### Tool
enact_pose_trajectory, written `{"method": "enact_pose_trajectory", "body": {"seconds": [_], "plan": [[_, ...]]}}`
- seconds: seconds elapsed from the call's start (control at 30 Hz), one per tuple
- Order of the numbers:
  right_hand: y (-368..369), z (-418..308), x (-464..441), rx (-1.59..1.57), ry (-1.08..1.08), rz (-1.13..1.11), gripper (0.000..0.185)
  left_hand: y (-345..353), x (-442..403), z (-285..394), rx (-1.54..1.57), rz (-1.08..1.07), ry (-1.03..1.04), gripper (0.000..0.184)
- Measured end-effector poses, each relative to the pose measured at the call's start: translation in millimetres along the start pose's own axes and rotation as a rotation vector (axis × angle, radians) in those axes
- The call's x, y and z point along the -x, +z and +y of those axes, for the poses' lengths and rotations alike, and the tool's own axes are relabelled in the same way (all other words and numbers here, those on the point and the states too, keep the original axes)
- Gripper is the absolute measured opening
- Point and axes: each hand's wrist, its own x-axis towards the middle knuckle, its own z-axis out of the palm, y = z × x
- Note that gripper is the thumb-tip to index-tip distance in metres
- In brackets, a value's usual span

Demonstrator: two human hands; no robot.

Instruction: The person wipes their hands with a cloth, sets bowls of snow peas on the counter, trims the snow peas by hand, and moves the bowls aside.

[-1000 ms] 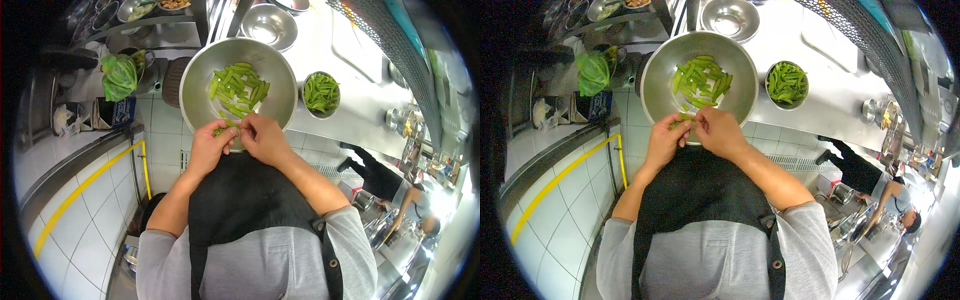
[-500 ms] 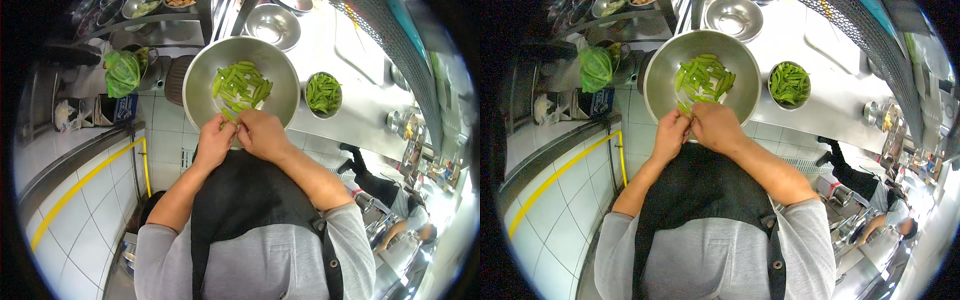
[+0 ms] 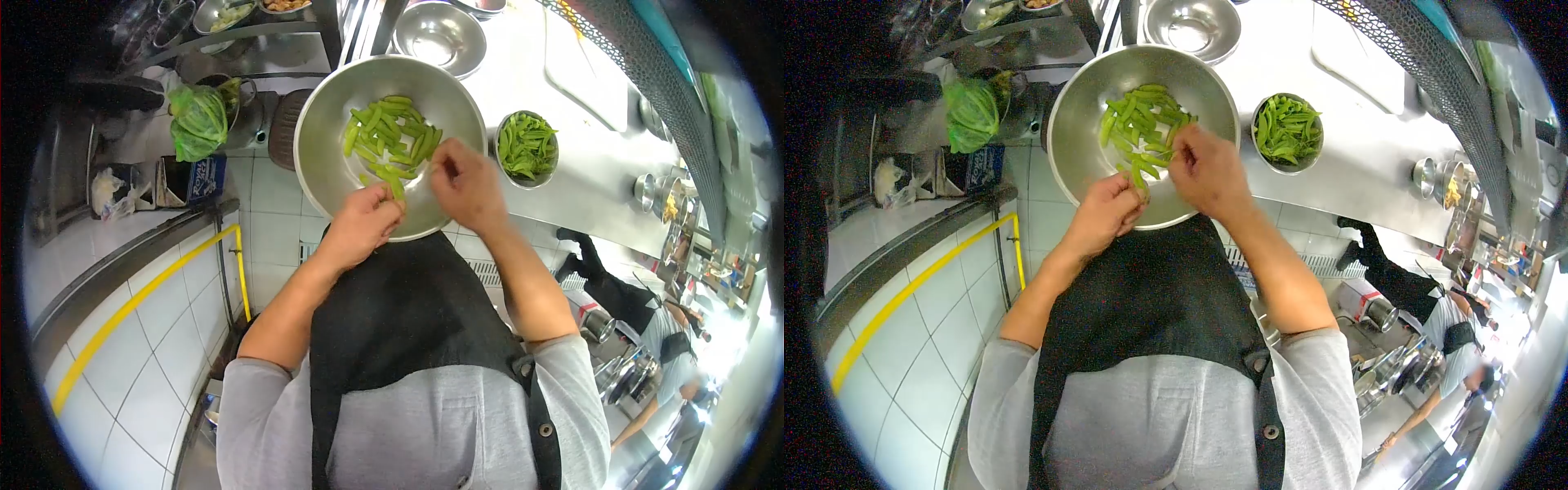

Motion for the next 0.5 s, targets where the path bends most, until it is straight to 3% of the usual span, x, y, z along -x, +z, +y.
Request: {"method": "enact_pose_trajectory", "body": {"seconds": [0.1,0.2,0.3,0.43,0.5], "plan": [[-19.4,-0.7,-9.3,-0.065,0.039,0.178,0.01,-4.0,6.0,8.0,-0.052,-0.076,-0.076,0.018],[-25.1,-6.2,-13.2,-0.24,-0.039,0.213,0.017,-7.5,10.1,18.3,-0.124,-0.119,-0.121,0.021],[-24.2,-6.0,-10.0,-0.151,-0.281,-0.168,0.019,-10.5,9.7,23.6,-0.245,-0.143,-0.125,0.022],[-21.4,-20.8,-6.0,-0.089,-0.236,-0.321,0.018,-15.2,2.1,23.1,-0.55,-0.16,0.069,0.025],[-22.0,-17.4,-8.8,-0.02,-0.258,-0.409,0.018,-15.1,1.4,26.0,-0.597,-0.149,0.048,0.023]]}}
